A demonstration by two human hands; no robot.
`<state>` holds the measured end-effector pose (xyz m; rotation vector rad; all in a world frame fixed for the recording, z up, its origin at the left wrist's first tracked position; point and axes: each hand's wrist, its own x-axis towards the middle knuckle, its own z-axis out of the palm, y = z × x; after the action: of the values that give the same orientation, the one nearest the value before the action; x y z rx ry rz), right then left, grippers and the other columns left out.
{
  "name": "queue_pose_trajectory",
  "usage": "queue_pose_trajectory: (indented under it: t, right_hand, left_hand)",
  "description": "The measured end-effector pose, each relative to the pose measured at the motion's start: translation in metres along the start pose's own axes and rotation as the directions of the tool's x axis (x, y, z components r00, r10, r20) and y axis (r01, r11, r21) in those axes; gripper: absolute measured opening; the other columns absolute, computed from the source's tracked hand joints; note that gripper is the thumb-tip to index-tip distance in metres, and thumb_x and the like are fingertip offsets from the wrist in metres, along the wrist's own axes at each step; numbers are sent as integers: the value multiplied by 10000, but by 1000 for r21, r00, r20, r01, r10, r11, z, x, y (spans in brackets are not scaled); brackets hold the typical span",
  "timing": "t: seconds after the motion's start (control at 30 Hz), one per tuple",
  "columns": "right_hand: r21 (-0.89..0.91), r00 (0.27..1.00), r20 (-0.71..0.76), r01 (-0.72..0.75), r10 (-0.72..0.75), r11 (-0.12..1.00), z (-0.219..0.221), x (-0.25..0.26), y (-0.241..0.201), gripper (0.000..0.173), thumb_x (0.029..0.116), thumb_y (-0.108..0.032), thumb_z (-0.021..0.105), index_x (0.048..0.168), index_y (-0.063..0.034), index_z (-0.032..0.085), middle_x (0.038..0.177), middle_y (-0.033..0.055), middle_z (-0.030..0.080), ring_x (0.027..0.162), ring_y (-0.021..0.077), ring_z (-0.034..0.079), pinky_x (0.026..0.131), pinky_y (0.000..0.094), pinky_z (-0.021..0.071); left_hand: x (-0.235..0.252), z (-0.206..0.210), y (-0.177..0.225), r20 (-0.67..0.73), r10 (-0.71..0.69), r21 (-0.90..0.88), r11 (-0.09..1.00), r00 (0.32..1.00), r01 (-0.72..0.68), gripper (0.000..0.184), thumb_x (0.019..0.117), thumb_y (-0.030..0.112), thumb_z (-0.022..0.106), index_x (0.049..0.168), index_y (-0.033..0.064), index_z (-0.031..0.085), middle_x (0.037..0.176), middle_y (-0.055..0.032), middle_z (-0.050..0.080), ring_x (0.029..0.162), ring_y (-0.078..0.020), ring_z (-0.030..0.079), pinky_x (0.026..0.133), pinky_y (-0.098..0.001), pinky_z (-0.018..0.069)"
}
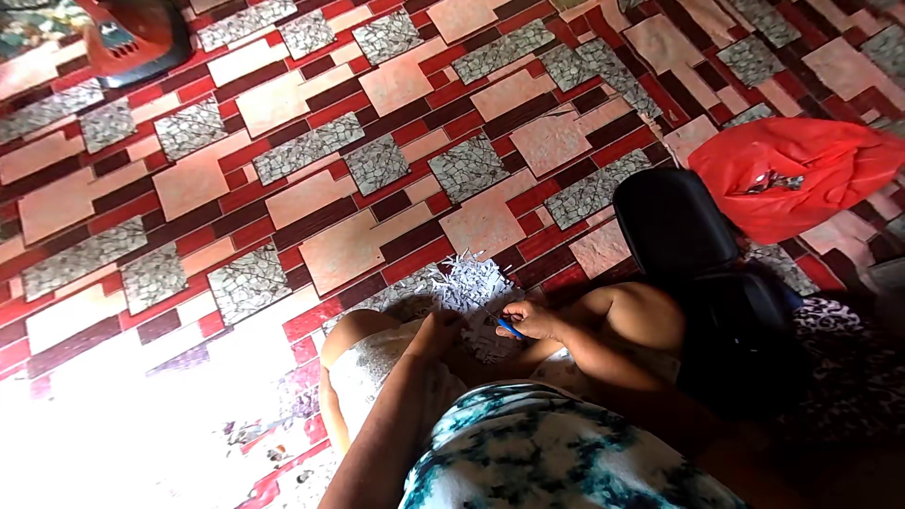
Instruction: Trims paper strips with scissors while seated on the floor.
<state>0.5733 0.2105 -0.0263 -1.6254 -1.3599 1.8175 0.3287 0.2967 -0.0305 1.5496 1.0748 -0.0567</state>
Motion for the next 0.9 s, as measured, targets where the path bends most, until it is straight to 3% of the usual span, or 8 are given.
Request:
queue_pose_trajectory:
  t: [0.17, 0.3, 0.47, 0.9]
  right_hand:
    - [-30, 999, -16, 32, -32, 999, 2, 1, 3, 321, 974, -245, 702, 1117, 36, 644, 834, 37, 628, 678, 35, 555, 664, 208, 486]
    - [-15, 998, -61, 10, -11, 1000, 1, -2, -2, 319, 974, -166, 699, 1206, 45, 645, 942, 83, 697, 724, 40, 610, 699, 213, 522]
    - [-27, 1000, -22, -5, 5, 1000, 0, 1, 4, 316, 994, -281, 672, 1075, 23, 637, 798, 21, 623, 658, 37, 557, 655, 225, 486]
    - [-47, 1000, -2, 0, 0, 999, 2, 3, 3, 349, 975, -289, 699, 1093, 32, 631, 828, 46, 585, 683, 62, 519, 666, 236, 460]
  left_hand:
    - [0, 0, 2, 4, 7, 15, 1000, 1000, -7, 215, 1045, 158, 571, 1059, -16, 696, 839, -38, 645, 687, -48, 562, 696, -240, 503]
    - [0, -1, 2, 10, 13, 55, 998, 1000, -13, 243, 1049, 170, 557, 1075, -25, 700, 860, -64, 658, 718, -78, 581, 733, -279, 517]
    - [-1, -1, 2, -1, 11, 47, 999, 1000, -11, 234, 1051, 158, 551, 1081, -21, 700, 872, -61, 662, 719, -67, 586, 732, -266, 523]
    - [0, 0, 1, 4, 1, -3, 1000, 1000, -1, 215, 1048, 158, 565, 1057, -13, 696, 819, -26, 641, 669, -39, 563, 684, -232, 509]
